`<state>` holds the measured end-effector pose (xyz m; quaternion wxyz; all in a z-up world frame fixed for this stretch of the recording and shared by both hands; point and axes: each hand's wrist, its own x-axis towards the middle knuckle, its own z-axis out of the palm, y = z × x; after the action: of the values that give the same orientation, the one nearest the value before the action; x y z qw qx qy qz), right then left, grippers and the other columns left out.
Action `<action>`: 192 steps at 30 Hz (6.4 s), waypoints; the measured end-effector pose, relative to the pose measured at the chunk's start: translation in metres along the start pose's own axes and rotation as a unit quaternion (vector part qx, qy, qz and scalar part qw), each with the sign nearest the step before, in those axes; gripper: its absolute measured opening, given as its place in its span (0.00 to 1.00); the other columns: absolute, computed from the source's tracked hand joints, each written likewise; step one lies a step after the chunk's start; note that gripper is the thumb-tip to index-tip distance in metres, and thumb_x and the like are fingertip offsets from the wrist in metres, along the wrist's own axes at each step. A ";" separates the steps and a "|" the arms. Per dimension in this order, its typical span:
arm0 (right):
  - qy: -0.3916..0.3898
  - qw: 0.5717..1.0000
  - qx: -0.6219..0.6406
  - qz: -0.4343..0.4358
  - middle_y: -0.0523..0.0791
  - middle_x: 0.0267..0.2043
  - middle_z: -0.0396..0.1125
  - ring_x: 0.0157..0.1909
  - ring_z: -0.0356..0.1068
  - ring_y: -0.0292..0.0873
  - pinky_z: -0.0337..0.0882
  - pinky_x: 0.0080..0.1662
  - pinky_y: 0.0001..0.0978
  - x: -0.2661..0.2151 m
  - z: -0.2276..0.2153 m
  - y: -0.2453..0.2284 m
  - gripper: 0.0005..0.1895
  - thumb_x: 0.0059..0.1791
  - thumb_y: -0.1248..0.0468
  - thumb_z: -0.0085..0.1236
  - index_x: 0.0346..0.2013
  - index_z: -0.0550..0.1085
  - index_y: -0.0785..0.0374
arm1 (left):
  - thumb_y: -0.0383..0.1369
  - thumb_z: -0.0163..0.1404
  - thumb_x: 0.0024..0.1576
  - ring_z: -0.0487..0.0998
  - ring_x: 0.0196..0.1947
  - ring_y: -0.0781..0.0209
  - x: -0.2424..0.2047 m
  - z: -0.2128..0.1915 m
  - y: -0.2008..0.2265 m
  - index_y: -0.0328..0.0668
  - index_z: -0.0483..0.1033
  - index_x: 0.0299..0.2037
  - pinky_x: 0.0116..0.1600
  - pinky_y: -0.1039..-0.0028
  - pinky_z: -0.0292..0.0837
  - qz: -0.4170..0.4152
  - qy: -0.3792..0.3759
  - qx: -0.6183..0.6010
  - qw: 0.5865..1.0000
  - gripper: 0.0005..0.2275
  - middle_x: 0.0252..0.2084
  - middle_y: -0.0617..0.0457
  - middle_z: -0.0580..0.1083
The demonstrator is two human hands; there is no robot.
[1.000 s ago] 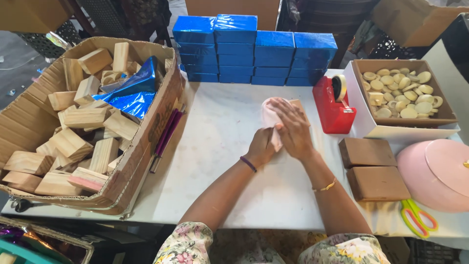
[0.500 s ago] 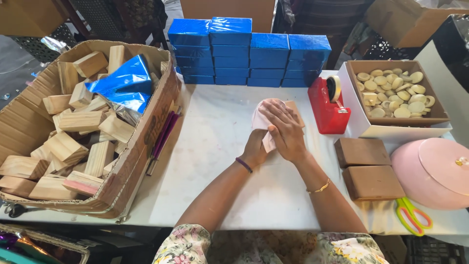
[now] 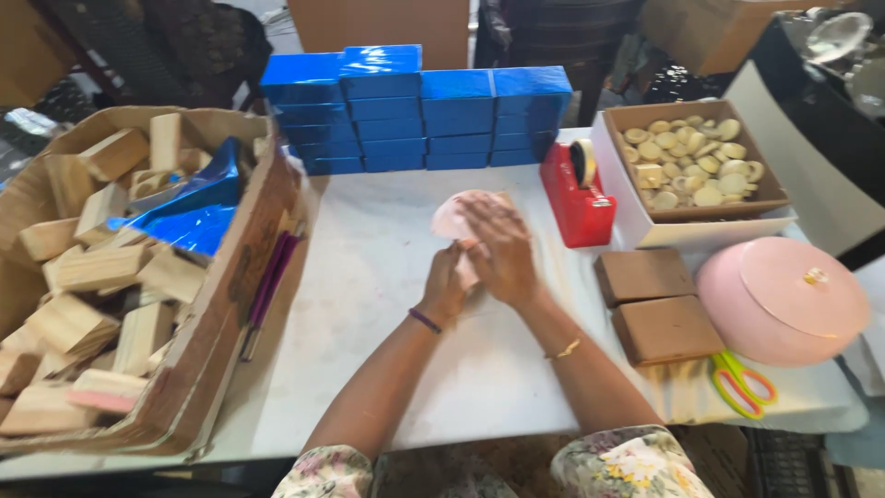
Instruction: The person wipes the interior and exterior surfaces of a small wooden box using a pink cloth. They rotate the box to clean all sides and edges thoroughly. The workspace includes a box of wooden pieces, blue wrapped items, and a tape dispenser.
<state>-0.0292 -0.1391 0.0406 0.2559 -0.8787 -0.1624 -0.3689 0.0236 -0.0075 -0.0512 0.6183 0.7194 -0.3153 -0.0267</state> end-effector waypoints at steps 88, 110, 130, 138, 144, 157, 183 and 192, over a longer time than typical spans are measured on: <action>-0.093 0.994 -0.047 -0.022 0.49 0.66 0.59 0.69 0.54 0.56 0.51 0.65 0.52 0.003 -0.028 0.013 0.41 0.35 0.37 0.71 0.59 0.74 0.46 | 0.64 0.44 0.59 0.80 0.51 0.59 0.013 -0.023 -0.011 0.22 0.68 0.59 0.54 0.71 0.78 0.007 -0.061 -0.295 0.953 0.41 0.54 0.42 0.75; -0.122 0.992 -0.036 -0.023 0.44 0.72 0.59 0.75 0.53 0.52 0.41 0.69 0.64 0.004 -0.043 0.037 0.49 0.36 0.35 0.66 0.67 0.67 0.50 | 0.69 0.40 0.55 0.83 0.45 0.56 0.010 -0.028 0.003 0.22 0.70 0.53 0.47 0.68 0.82 0.016 -0.026 -0.209 0.977 0.44 0.47 0.42 0.78; -0.131 0.991 -0.025 -0.023 0.43 0.72 0.62 0.77 0.53 0.49 0.38 0.71 0.64 0.000 -0.036 0.049 0.38 0.42 0.35 0.62 0.63 0.73 0.45 | 0.70 0.42 0.52 0.83 0.48 0.53 0.016 -0.030 0.009 0.25 0.68 0.57 0.52 0.68 0.81 -0.014 -0.038 -0.296 0.954 0.45 0.50 0.42 0.78; -0.109 0.981 -0.112 -0.111 0.44 0.73 0.61 0.76 0.56 0.48 0.48 0.71 0.58 0.006 -0.019 0.009 0.37 0.49 0.40 0.56 0.68 0.68 0.52 | 0.67 0.41 0.62 0.74 0.31 0.62 0.013 -0.022 -0.027 0.20 0.75 0.45 0.32 0.76 0.64 -0.002 -0.016 -0.264 0.964 0.41 0.36 0.44 0.79; -0.123 0.989 -0.003 -0.085 0.45 0.71 0.63 0.75 0.57 0.49 0.53 0.72 0.50 0.006 -0.040 0.046 0.35 0.48 0.40 0.60 0.64 0.72 0.54 | 0.69 0.35 0.58 0.84 0.42 0.61 0.015 -0.028 0.021 0.26 0.75 0.48 0.47 0.76 0.79 0.024 -0.012 -0.200 0.979 0.42 0.40 0.46 0.81; -0.101 0.985 -0.023 -0.141 0.46 0.71 0.63 0.75 0.57 0.50 0.53 0.73 0.50 0.010 -0.027 0.011 0.36 0.46 0.42 0.61 0.65 0.71 0.55 | 0.68 0.36 0.61 0.74 0.28 0.65 0.011 -0.019 -0.002 0.30 0.77 0.35 0.33 0.75 0.68 0.030 0.018 -0.090 0.995 0.39 0.27 0.52 0.75; -0.121 0.992 -0.020 -0.025 0.47 0.74 0.58 0.76 0.50 0.53 0.48 0.70 0.56 0.001 -0.033 0.049 0.42 0.43 0.43 0.64 0.67 0.68 0.59 | 0.68 0.41 0.55 0.84 0.44 0.59 0.013 -0.024 0.013 0.29 0.70 0.53 0.48 0.73 0.81 0.009 -0.005 -0.232 0.973 0.40 0.45 0.45 0.79; -0.103 0.984 -0.027 -0.140 0.46 0.72 0.63 0.76 0.58 0.49 0.52 0.74 0.49 0.004 -0.026 0.041 0.31 0.50 0.49 0.60 0.66 0.71 0.54 | 0.66 0.35 0.69 0.72 0.25 0.59 0.016 -0.023 -0.043 0.23 0.72 0.29 0.34 0.75 0.68 -0.014 0.011 -0.014 1.000 0.42 0.23 0.41 0.73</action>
<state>-0.0220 -0.1871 0.0456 0.1594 -0.8872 -0.2994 -0.3127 0.0645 0.0065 -0.0790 0.6313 0.7153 -0.2981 -0.0321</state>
